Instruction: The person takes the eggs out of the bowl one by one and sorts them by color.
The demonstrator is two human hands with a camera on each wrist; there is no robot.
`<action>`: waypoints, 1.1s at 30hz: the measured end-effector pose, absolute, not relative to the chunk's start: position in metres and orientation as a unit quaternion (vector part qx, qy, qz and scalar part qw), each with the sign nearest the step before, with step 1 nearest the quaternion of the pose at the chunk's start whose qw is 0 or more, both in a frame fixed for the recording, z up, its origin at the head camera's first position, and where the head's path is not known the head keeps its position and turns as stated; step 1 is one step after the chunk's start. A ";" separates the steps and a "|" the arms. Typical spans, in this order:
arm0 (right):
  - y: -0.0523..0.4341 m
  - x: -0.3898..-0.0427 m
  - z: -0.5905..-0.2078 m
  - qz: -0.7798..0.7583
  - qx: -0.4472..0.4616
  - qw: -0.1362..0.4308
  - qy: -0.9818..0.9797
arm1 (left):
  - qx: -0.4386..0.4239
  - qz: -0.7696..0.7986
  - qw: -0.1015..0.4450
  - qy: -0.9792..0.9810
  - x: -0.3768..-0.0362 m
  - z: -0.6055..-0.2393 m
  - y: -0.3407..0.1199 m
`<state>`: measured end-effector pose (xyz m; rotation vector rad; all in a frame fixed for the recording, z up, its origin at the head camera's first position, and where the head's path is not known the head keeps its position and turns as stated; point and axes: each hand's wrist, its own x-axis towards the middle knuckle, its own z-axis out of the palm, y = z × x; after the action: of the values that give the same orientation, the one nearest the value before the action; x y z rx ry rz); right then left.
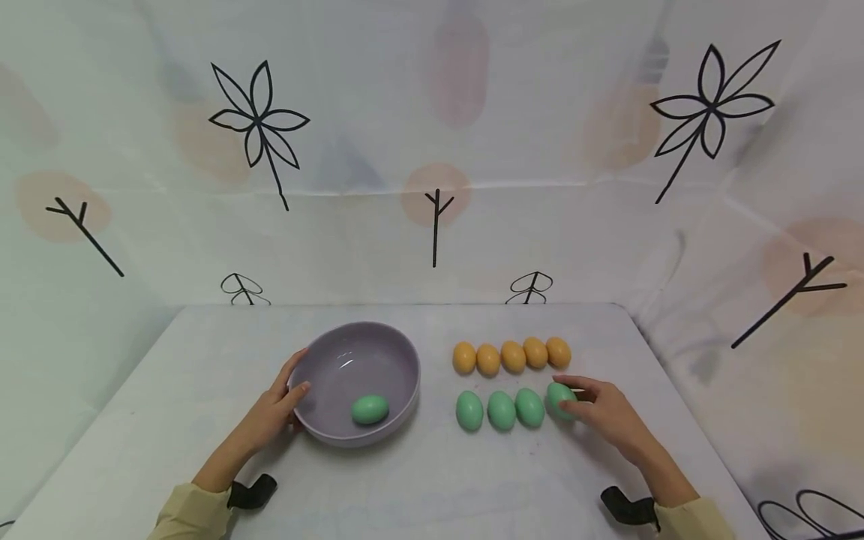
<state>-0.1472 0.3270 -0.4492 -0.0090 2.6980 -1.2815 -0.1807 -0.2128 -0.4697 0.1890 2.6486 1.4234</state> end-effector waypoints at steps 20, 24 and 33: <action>0.329 -0.154 -0.460 -0.422 -0.014 0.111 0.900 | 0.074 0.469 0.054 0.879 -0.181 -0.471 -0.213; 0.330 -0.155 -0.461 -0.422 -0.013 0.123 0.898 | 0.074 0.469 0.059 0.878 -0.181 -0.470 -0.214; 0.336 -0.154 -0.465 -0.444 -0.039 0.122 0.887 | 0.071 0.473 0.065 0.876 -0.181 -0.470 -0.213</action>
<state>-0.1542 0.3364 -0.4652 -0.1148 2.5884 -1.2944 -0.1811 -0.2130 -0.4700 0.2140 2.6436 1.4286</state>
